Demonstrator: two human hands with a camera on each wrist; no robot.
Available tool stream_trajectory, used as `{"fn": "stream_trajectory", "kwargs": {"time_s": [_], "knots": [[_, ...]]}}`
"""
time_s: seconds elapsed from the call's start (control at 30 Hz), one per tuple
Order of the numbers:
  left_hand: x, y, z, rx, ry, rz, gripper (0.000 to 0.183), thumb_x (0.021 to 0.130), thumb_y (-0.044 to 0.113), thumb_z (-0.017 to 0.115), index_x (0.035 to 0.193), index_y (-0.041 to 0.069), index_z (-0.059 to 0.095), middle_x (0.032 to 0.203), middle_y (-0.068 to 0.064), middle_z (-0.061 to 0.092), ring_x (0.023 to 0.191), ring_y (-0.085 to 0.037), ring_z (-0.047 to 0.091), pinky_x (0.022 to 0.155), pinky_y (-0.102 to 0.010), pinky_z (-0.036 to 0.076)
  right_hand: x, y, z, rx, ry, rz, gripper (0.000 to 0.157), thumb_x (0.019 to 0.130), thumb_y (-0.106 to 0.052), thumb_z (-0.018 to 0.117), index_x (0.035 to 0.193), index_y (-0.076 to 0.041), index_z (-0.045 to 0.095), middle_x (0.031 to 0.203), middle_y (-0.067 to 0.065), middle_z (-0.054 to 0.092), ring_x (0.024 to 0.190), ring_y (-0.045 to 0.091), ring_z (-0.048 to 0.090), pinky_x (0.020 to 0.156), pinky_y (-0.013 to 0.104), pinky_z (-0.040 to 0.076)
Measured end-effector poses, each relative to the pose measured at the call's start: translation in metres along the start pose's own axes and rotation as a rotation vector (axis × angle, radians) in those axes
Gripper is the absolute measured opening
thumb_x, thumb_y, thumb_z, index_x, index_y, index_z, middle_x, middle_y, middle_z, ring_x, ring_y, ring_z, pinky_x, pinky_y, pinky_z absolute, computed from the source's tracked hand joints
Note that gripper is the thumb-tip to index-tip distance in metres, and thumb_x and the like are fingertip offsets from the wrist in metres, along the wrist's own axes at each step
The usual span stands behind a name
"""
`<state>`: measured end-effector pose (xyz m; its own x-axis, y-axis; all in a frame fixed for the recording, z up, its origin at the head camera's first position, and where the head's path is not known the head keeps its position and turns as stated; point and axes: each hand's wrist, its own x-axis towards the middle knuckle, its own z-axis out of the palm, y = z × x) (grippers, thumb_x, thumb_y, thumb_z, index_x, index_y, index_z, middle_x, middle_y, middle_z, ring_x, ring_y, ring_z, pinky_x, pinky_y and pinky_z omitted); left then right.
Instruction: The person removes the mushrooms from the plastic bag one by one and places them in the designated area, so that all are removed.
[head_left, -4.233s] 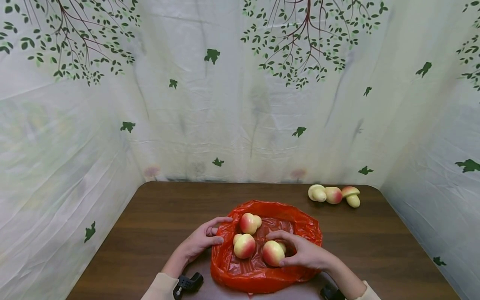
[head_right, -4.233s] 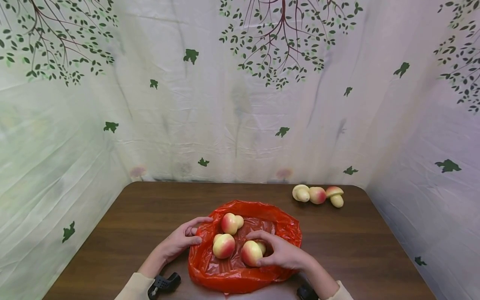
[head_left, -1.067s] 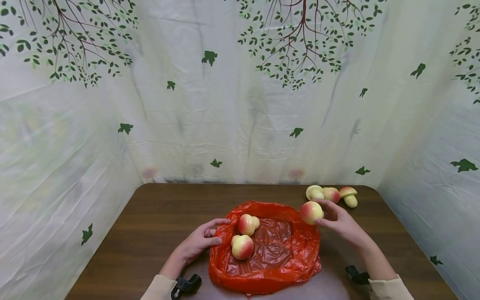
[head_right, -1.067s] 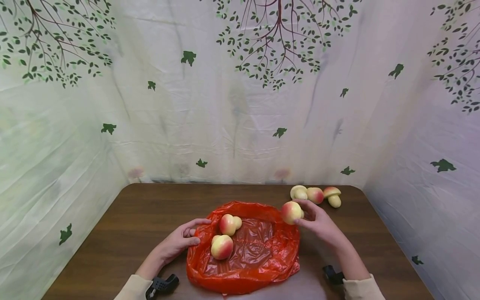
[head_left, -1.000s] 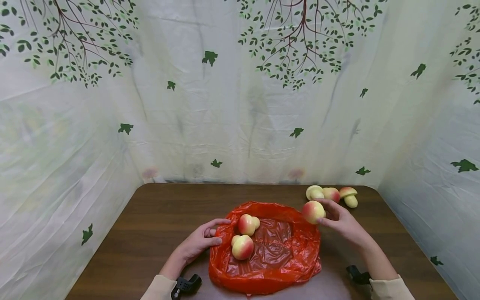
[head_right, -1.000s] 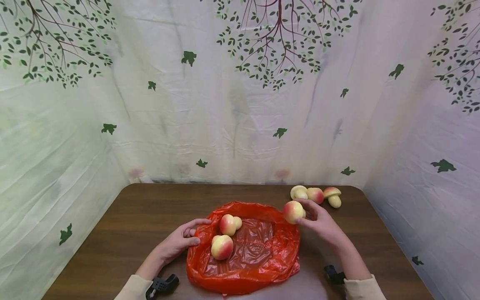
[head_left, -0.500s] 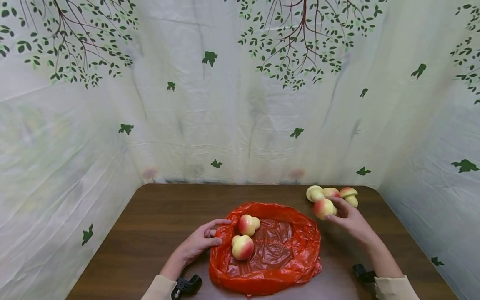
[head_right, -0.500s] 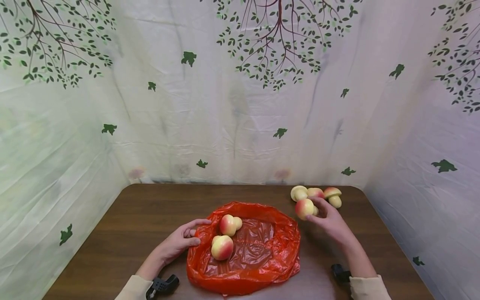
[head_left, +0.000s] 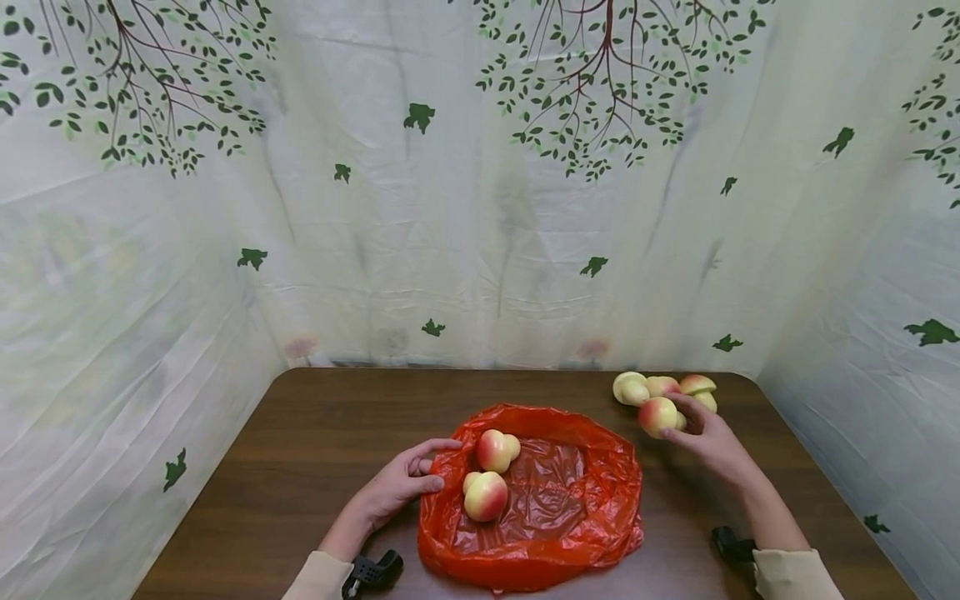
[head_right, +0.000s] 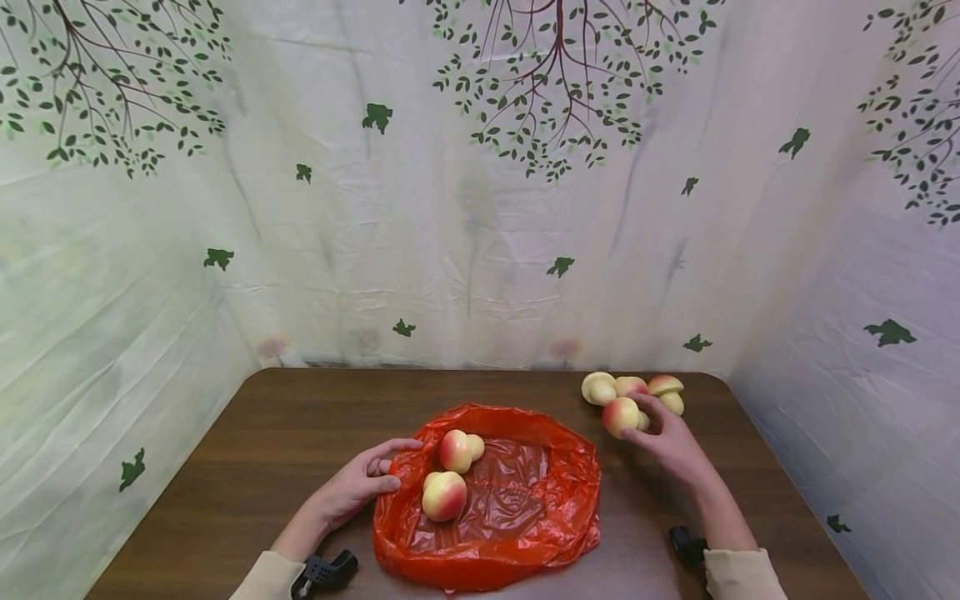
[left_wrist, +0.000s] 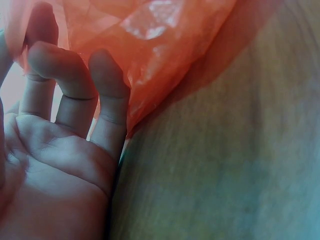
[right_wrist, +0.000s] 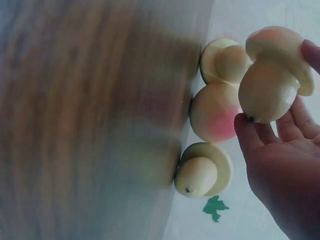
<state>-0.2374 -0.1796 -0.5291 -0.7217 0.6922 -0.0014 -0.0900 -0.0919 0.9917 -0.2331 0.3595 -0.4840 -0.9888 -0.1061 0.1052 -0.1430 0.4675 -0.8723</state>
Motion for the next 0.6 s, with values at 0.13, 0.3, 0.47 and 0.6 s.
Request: {"fn": "stream_trajectory", "kwargs": {"time_s": [0.13,0.3,0.47,0.6], "knots": [[-0.001,0.0,0.0,0.001,-0.006,0.005,0.056,0.108,0.009,0.059,0.16,0.003,0.038,0.103,0.001,0.081,0.091,-0.011,0.08,0.084,-0.033,0.066,0.001,0.004,-0.003,-0.024,0.002,0.012,0.067,0.102,-0.02,0.073,0.157,0.004,0.042,0.157,0.027,0.047,0.111,-0.018,0.047,0.089,0.009,0.048],[-0.001,0.0,0.0,0.003,-0.007,0.005,0.056,0.108,0.009,0.059,0.16,0.003,0.038,0.103,0.001,0.08,0.09,-0.011,0.08,0.084,-0.033,0.066,0.002,0.006,-0.005,-0.087,-0.001,0.032,0.067,0.102,-0.021,0.073,0.156,0.005,0.043,0.156,0.03,0.048,0.109,-0.016,0.047,0.087,0.012,0.049],[-0.001,-0.001,0.001,-0.003,-0.008,0.011,0.055,0.108,0.009,0.058,0.16,0.003,0.038,0.102,0.001,0.08,0.09,-0.011,0.08,0.084,-0.033,0.066,0.007,0.01,-0.005,-0.126,0.003,0.024,0.066,0.1,-0.018,0.074,0.154,0.007,0.045,0.155,0.031,0.05,0.122,0.006,0.056,0.087,0.011,0.049],[0.0,-0.001,0.001,0.001,-0.01,0.02,0.054,0.108,0.007,0.058,0.159,0.003,0.039,0.101,0.001,0.08,0.089,-0.01,0.079,0.082,-0.032,0.066,0.01,0.013,-0.005,-0.144,0.003,0.016,0.067,0.1,-0.018,0.074,0.153,0.009,0.044,0.156,0.032,0.049,0.132,0.033,0.057,0.087,0.011,0.048]]}}
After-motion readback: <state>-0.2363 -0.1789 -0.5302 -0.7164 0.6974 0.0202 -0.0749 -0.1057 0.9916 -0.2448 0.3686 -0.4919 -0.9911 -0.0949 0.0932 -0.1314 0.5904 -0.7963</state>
